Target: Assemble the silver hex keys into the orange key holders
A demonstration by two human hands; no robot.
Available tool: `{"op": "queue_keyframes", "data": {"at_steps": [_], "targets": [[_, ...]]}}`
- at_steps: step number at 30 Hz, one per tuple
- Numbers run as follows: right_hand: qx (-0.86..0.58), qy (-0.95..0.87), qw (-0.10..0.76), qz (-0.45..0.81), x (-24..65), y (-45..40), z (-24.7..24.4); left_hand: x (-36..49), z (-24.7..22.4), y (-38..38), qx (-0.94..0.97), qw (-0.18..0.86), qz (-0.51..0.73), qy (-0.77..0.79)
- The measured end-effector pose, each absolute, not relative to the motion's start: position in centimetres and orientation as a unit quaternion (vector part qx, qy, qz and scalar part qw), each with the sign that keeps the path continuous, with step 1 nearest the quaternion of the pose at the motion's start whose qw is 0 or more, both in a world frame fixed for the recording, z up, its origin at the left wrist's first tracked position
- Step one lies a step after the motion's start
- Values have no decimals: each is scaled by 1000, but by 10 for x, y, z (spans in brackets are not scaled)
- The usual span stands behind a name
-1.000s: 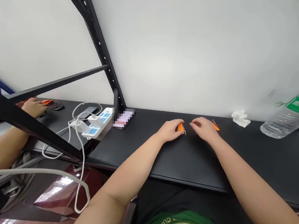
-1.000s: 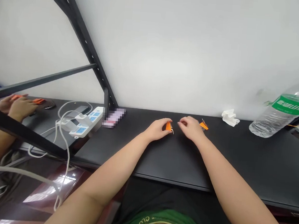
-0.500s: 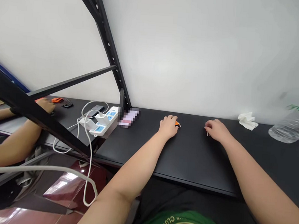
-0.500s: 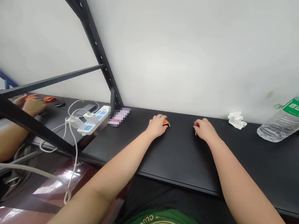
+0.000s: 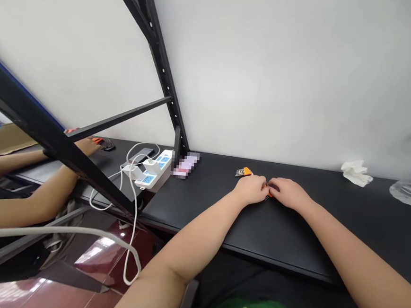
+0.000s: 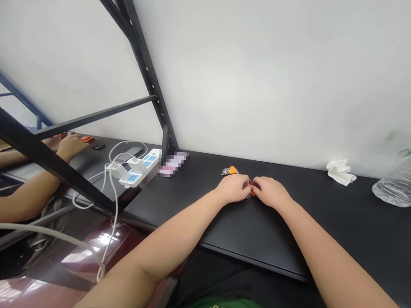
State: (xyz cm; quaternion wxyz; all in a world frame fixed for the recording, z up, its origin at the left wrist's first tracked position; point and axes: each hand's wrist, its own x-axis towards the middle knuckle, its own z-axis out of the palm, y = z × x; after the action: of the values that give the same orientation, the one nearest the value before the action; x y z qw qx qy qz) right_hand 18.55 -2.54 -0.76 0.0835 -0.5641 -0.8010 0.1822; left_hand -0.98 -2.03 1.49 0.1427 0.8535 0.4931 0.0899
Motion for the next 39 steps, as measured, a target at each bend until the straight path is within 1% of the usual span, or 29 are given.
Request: {"op": "queue_keyframes", "data": {"at_steps": [7,15,24,32,39], "targets": [[-615,-765,86,171,176,-24,-4,-10,14,-16,871,122,89,468],[-619,-747,101,219,181,-22,-1,-9,17,-13,864,134,75,480],[-665,-722,93,168,166,-23,-2,-7,14,-14,868,106,75,479],[-654,-726,120,178,167,-21,-6,-4,13,-15,865,87,63,490],[-591,-771,141,192,178,-22,-6,-4,15,-15,862,92,65,494]]}}
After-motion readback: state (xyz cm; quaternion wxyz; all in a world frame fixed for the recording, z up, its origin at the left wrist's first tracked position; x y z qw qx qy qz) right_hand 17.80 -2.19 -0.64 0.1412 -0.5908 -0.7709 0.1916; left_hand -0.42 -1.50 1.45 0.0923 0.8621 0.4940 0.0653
